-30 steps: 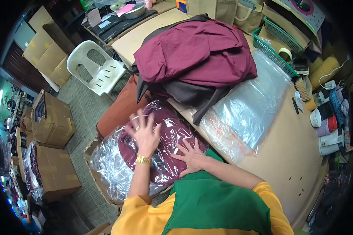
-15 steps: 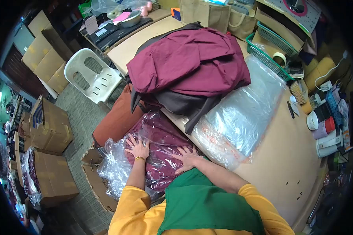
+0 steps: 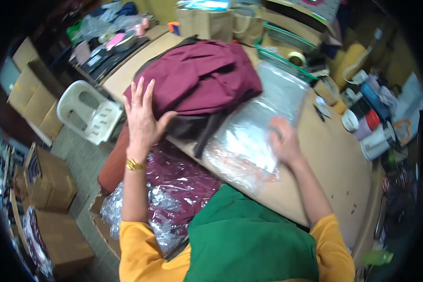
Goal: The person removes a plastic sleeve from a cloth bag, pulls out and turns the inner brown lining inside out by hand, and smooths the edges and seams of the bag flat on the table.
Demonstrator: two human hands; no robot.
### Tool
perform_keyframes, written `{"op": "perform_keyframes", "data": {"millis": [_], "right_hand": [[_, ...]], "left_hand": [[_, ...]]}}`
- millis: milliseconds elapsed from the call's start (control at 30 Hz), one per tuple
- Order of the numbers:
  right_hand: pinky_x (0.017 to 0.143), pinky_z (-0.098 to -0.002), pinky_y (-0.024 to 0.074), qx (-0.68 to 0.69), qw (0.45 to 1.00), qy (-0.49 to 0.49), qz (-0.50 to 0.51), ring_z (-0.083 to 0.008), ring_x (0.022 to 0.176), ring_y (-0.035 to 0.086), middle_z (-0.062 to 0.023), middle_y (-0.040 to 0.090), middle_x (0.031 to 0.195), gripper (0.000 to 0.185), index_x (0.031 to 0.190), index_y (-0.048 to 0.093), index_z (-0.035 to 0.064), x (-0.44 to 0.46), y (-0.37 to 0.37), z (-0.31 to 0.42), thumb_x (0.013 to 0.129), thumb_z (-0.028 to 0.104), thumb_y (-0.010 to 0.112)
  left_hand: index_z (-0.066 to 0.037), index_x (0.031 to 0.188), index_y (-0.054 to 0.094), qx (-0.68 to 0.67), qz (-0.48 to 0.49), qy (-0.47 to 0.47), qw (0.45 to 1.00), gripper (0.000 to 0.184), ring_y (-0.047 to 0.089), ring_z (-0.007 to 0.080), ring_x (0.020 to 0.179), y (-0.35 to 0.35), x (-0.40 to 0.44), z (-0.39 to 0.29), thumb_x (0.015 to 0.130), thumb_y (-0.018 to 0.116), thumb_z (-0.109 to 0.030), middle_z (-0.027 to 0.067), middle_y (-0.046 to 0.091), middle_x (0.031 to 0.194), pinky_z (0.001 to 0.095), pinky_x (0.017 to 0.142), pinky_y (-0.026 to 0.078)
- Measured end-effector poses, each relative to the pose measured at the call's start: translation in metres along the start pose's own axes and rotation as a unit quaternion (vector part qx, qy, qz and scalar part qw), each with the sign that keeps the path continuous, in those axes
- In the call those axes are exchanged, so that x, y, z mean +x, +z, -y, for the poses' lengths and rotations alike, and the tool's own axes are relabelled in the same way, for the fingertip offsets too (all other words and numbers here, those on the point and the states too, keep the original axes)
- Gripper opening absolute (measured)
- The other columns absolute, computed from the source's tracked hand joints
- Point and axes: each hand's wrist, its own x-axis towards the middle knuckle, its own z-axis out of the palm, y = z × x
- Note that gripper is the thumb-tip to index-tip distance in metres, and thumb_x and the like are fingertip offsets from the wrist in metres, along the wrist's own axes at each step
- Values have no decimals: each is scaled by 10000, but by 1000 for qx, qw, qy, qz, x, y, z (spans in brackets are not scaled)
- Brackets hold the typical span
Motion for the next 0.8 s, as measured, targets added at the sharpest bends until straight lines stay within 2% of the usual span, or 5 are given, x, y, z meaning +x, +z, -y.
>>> {"op": "perform_keyframes", "data": {"millis": [100, 333, 500, 667, 800], "right_hand": [[1156, -458, 317, -211, 965, 154, -22, -392, 1383, 385, -249, 411, 1478, 480, 1326, 513, 3, -7, -34, -145, 886, 162, 623], [1141, -536, 286, -266, 919, 291, 17, -368, 1415, 307, -195, 364, 1507, 655, 1493, 339, 40, -33, -55, -197, 959, 346, 563], [967, -477, 447, -281, 923, 263, -6, -385, 1143, 520, -217, 481, 1297, 432, 1247, 528, -11, -36, -69, -186, 908, 236, 633], [830, -470, 505, -357, 912, 204, 8, -413, 1006, 579, -231, 551, 1168, 244, 1013, 542, -30, -71, -108, -208, 853, 104, 669], [778, -434, 564, 14, 870, 491, -54, -342, 916, 661, -166, 650, 1026, 169, 1085, 563, 1, -98, -153, -202, 918, 26, 573]], "left_hand": [[-84, 1089, 698, -27, 119, 27, 992, 265, 639, 316, 1119, 36, 29, 32, 906, 662, -273, 138, 694, 1128, 459, 1005, 465], [-84, 1170, 683, -231, 40, -12, 972, 302, 643, 334, 811, 11, 89, -46, 1035, 426, -166, 159, 646, 912, 389, 707, 494], [4, 1234, 601, -410, 154, 106, 893, 308, 636, 404, 1019, 29, 21, -210, 960, 476, -63, 220, 655, 1116, 426, 883, 519], [-34, 1304, 522, -318, 308, 253, 860, 517, 374, 412, 1387, 22, -51, -273, 958, 572, -415, 242, 456, 1432, 651, 1115, 252], [-84, 1402, 485, -200, 395, 271, 855, 637, 223, 422, 1464, 62, -102, -275, 952, 508, -535, 219, 330, 1537, 699, 1112, 191]]}}
